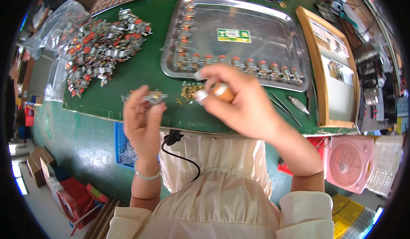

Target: Assembling small electronic components using manual tools at a workbench.

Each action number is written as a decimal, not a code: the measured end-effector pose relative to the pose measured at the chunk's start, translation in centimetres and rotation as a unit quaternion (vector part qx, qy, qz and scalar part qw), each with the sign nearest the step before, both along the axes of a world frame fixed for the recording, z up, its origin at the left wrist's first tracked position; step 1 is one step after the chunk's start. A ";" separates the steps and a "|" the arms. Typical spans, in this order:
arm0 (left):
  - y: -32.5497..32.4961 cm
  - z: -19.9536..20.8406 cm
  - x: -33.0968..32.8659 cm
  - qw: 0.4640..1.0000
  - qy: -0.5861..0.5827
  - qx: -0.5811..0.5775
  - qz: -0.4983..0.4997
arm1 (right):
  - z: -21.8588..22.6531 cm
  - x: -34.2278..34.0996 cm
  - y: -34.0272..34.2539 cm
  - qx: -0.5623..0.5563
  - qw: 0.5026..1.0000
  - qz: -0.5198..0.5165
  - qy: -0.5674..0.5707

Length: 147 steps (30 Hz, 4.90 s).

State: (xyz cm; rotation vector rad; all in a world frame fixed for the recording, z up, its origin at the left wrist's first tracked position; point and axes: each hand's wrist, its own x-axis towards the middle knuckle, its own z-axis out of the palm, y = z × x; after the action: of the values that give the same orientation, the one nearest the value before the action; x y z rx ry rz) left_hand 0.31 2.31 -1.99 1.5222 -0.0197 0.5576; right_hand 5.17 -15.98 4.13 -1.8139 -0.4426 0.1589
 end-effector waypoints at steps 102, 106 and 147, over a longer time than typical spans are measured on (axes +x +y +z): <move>-2.3 3.0 0.1 0.941 0.177 -0.198 -0.210 | -0.8 -0.4 -0.4 0.166 0.960 0.074 0.212; -2.0 3.3 0.0 0.939 0.176 -0.206 -0.213 | -0.4 -0.3 -0.4 0.188 0.948 0.078 0.245; -2.5 1.5 -0.1 0.924 0.020 -0.375 -0.066 | -3.7 -4.0 0.9 0.388 0.806 0.106 0.435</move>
State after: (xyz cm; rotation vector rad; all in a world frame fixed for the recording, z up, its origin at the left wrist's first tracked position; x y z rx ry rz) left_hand 0.16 -0.22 -0.51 0.7729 0.1119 0.3594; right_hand 1.22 -15.03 0.43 -0.7328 -0.0106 0.8053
